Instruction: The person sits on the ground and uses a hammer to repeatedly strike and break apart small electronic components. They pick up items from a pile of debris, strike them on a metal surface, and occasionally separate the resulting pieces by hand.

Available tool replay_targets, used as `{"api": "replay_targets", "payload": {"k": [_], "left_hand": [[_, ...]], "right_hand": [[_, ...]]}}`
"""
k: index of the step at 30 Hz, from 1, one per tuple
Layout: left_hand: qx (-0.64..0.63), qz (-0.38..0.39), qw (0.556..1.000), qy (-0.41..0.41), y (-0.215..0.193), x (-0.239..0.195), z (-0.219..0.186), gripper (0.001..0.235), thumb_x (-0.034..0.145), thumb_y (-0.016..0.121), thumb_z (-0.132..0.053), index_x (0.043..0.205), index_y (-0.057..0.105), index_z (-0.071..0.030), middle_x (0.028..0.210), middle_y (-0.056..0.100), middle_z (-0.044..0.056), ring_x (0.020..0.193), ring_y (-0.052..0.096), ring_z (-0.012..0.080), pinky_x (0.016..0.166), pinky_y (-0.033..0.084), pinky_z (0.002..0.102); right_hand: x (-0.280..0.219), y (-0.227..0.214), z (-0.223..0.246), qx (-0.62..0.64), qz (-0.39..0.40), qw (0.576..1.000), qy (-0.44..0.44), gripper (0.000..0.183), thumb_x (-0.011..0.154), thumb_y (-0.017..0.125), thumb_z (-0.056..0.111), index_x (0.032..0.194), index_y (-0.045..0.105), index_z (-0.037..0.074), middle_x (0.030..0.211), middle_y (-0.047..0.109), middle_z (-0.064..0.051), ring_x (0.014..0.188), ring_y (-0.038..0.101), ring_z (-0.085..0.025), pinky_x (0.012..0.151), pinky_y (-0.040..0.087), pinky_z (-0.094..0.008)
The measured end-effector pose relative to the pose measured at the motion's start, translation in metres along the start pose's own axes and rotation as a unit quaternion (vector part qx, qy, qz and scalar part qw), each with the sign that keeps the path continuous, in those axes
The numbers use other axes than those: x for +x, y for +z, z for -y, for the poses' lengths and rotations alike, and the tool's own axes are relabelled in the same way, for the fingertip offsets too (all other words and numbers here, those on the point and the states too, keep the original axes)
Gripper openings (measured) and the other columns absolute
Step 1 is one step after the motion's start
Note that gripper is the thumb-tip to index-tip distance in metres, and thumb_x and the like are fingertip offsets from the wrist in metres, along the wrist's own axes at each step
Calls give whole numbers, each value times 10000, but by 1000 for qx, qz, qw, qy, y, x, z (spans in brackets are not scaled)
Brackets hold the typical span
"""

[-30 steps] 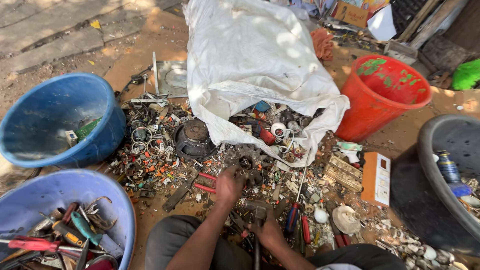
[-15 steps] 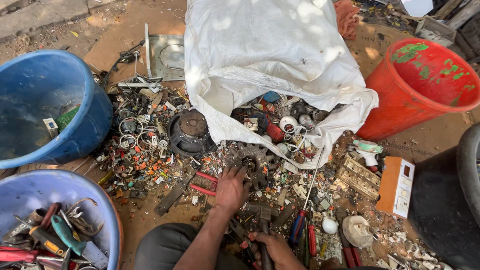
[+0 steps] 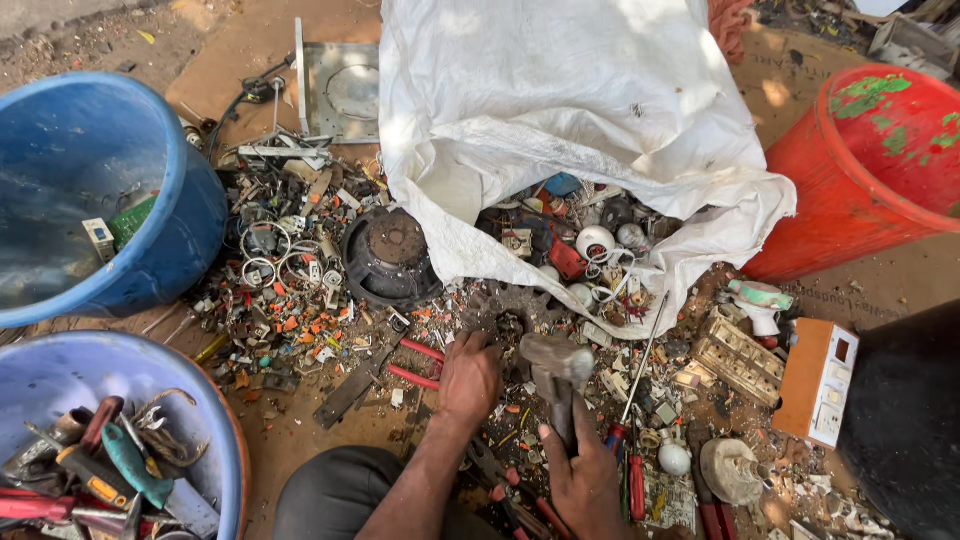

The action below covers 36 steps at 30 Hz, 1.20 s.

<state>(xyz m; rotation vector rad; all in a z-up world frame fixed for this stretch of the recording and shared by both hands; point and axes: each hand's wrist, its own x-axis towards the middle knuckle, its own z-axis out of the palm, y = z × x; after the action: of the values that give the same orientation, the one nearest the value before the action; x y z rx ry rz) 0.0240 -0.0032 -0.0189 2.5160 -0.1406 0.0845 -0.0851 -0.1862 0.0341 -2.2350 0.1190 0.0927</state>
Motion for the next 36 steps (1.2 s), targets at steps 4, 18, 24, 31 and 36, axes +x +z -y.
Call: {"api": "replay_targets", "payload": {"k": [4, 18, 24, 31, 36], "left_hand": [[-5, -18, 1000, 6, -8, -5, -5, 183, 846, 612, 12, 922, 777, -3, 1104, 714, 192, 1106, 637, 364, 958, 517, 516], [-12, -44, 999, 14, -18, -5, -13, 291, 820, 591, -14, 1024, 796, -38, 1158, 706, 203, 1164, 598, 410, 1005, 467, 520], [-1, 28, 999, -24, -12, -5, -9, 186, 859, 603, 52, 914, 772, -3, 1198, 707, 170, 1171, 625, 331, 1053, 491, 477], [3, 4, 1000, -10, -8, -3, -6, 228, 771, 643, 84, 920, 788, -11, 1188, 702, 197, 1171, 609, 377, 1066, 453, 515], [-3, 41, 999, -30, -16, -9, -5, 211, 767, 649, 81, 903, 780, -14, 1172, 708, 185, 1188, 625, 355, 1116, 450, 477]], "right_hand": [[22, -5, 23, -87, 30, 996, 3, 686, 916, 680, 292, 1541, 452, 126, 879, 732, -204, 609, 729, -222, 515, 573, -375], [33, -18, 35, -163, 111, 979, 52, 682, 961, 628, 306, 1577, 388, 141, 714, 740, -159, 525, 703, -232, 476, 550, -356], [18, -25, 26, -67, -23, 994, -77, 636, 978, 615, 307, 1543, 438, 73, 769, 735, -203, 574, 734, -249, 465, 566, -354], [38, -13, 27, -182, 69, 981, -19, 649, 983, 630, 319, 1570, 426, 131, 785, 743, -222, 597, 732, -272, 533, 599, -377], [32, -12, 26, -146, 66, 987, 5, 671, 947, 637, 321, 1566, 437, 155, 757, 739, -148, 530, 730, -221, 453, 581, -357]]}}
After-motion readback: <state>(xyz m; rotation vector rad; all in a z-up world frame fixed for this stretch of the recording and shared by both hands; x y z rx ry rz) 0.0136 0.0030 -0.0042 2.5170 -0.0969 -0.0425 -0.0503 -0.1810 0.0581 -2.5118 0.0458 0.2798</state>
